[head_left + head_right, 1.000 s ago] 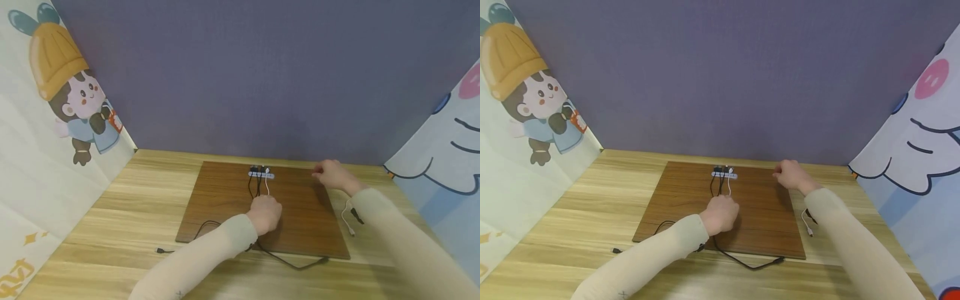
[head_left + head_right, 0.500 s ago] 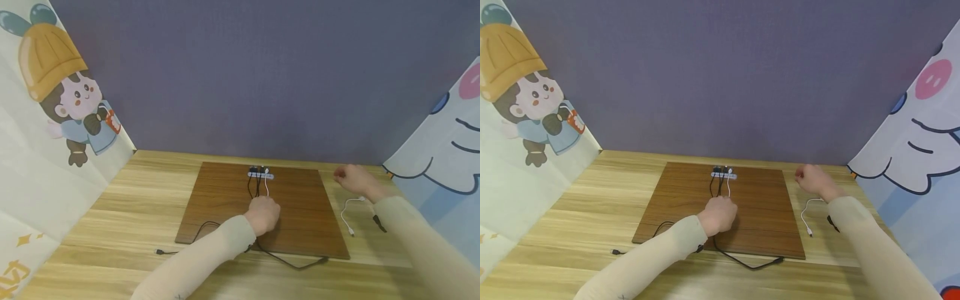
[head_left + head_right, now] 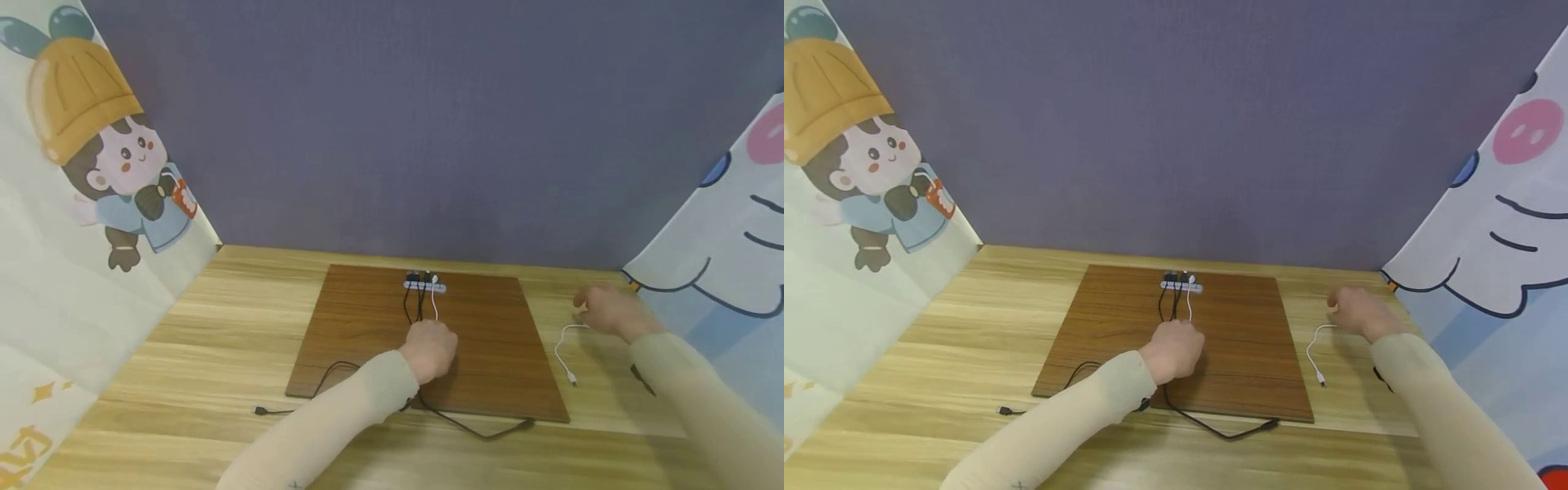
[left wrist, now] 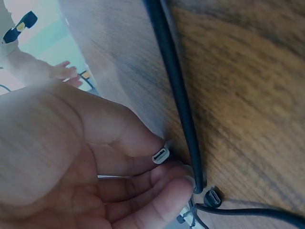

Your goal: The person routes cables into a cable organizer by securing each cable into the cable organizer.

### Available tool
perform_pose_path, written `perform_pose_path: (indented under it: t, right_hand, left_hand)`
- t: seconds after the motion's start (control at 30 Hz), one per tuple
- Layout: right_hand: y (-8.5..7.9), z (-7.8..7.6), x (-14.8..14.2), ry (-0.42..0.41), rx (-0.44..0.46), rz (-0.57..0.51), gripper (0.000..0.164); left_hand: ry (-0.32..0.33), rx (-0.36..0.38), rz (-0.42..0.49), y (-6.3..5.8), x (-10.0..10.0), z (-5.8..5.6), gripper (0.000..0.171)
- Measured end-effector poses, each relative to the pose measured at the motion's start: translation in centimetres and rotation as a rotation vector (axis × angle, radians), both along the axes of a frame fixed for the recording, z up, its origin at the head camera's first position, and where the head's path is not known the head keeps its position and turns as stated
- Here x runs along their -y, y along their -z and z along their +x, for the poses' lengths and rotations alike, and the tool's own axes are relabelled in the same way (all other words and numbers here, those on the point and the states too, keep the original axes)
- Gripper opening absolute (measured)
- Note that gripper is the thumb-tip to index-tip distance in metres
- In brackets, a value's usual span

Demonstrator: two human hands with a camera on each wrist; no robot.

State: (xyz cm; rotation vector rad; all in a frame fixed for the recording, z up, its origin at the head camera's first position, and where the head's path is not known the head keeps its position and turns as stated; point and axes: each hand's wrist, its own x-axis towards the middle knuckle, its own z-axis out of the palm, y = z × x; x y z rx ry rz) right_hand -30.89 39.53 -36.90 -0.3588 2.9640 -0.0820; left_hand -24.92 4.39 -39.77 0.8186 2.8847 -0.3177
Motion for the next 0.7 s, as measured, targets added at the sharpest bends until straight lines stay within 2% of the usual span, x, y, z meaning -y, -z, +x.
perform_pose_path:
  t: [0.17,0.27,0.47,0.7]
  right_hand:
    - [0.8,0.9,-0.7,0.012,0.051,0.011,0.035]
    - [1.4,1.4,-0.9,-0.008,0.068,-0.018,0.031]
    - [2.5,2.3,-1.2,-0.072,0.015,-0.074,0.019]
    - [3.2,3.3,-1.4,-0.036,-0.027,-0.116,0.014]
  left_hand:
    - [0.008,-0.005,-0.004,0.1,0.2,0.4,0.007]
    - [0.012,-0.005,-0.008,0.2,0.4,0.7,0.008]
    - [0.016,-0.011,-0.008,0.3,0.7,1.2,0.009]
    - [0.028,-0.009,-0.017,0.3,1.2,1.8,0.009]
